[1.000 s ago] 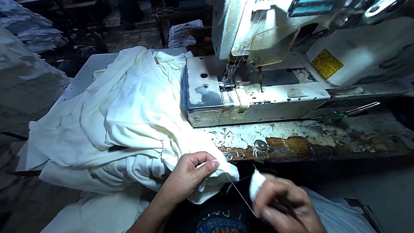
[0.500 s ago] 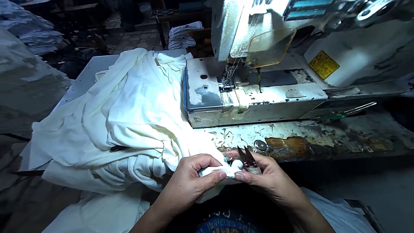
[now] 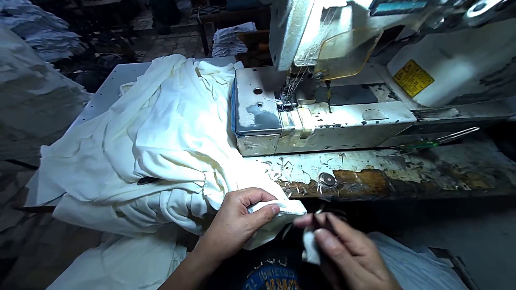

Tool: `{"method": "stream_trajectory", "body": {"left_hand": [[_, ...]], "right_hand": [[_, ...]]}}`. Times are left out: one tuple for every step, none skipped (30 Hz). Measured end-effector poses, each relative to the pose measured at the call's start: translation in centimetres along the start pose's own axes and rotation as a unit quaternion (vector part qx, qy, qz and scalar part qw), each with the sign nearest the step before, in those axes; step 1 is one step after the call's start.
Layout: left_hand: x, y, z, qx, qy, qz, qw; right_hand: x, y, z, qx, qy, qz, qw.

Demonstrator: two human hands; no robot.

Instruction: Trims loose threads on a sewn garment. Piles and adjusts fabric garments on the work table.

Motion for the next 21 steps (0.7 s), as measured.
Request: {"method": "stream_trajectory", "body": {"left_hand": [[-0.1,0.1,-0.1,-0.003,0.002,-0.004,1.000],[-0.2,0.2,-0.1,-0.004,0.006,-0.007,1.000],[-0.2,0.3,-0.1,-0.004,0.011,-0.010,1.000],[-0.3,0.3,-0.1,-0.004,0.016,-0.013,1.000],[-0.5,0.3,0.0,-0.004,0.020,-0.016,1.000],[-0.6,0.3,0.0,-0.005,0.022,-0.019,1.000],[-0.8,0.3,0.1,-0.006,0.025,-0.022,0.999],[-0.9,0.2,0.1,-0.008,0.028,-0.023,0.999],[-0.9,0.2,0.1,-0.008,0.031,-0.025,0.999],[-0.9,0.2,0.1,-0.009,0.033,-0.027,0.999],[-1.0,0.2,0.2,-0.010,0.034,-0.028,0.999],[-1.0,0.3,0.2,-0.009,0.034,-0.029,0.999],[-1.0,0.3,0.2,-0.009,0.035,-0.031,0.999],[-1.0,0.3,0.2,-0.009,0.034,-0.031,0.999],[-1.0,0.3,0.2,-0.009,0.034,-0.031,0.999],[-1.0,0.4,0.1,-0.008,0.035,-0.032,0.999],[-1.0,0.4,0.1,-0.008,0.036,-0.033,0.999],[-0.9,0.4,0.1,-0.008,0.038,-0.035,0.999],[-0.9,0.4,0.1,-0.008,0.040,-0.038,0.998],[-0.8,0.4,0.1,-0.007,0.043,-0.041,0.998],[-0.7,0.4,0.1,-0.007,0.046,-0.044,0.998]], "right_hand": [[0.0,0.6,0.2,0.039,0.024,-0.012,0.999],[-0.3,1.2,0.3,0.058,0.043,-0.019,0.997],[-0.8,1.7,0.3,0.061,0.058,-0.020,0.996],[-1.1,1.9,0.3,0.058,0.066,-0.017,0.996],[-1.3,2.0,0.2,0.055,0.070,-0.012,0.996],[-1.5,2.1,0.1,0.051,0.071,-0.009,0.996],[-1.5,2.1,0.0,0.049,0.070,-0.007,0.996],[-1.6,2.1,0.0,0.050,0.067,-0.005,0.996],[-1.6,2.1,-0.1,0.052,0.064,-0.003,0.997],[-1.5,2.1,-0.1,0.054,0.060,0.000,0.997],[-1.5,2.1,-0.1,0.056,0.058,0.003,0.997],[-1.5,2.1,-0.2,0.058,0.057,0.006,0.997],[-1.5,2.1,-0.2,0.058,0.057,0.008,0.997],[-1.5,2.2,-0.2,0.058,0.056,0.009,0.997],[-1.5,2.2,-0.1,0.056,0.055,0.009,0.997],[-1.6,2.2,-0.1,0.055,0.056,0.008,0.997],[-1.7,2.1,-0.1,0.054,0.058,0.007,0.997],[-1.8,2.1,-0.1,0.054,0.063,0.007,0.997],[-1.8,2.2,-0.1,0.053,0.071,0.004,0.996],[-1.8,2.2,0.0,0.054,0.085,-0.004,0.995],[-1.8,2.3,0.0,0.055,0.099,-0.016,0.993]]}}
Point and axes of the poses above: each hand's wrist, its own z-axis away from the middle knuckle, its own y-axis out of the palm, x = y × z, the point moved 5 cm from there along -z, towards the middle knuckle, and after that the axes turned 5 degrees about z, right-handed, at the moved point
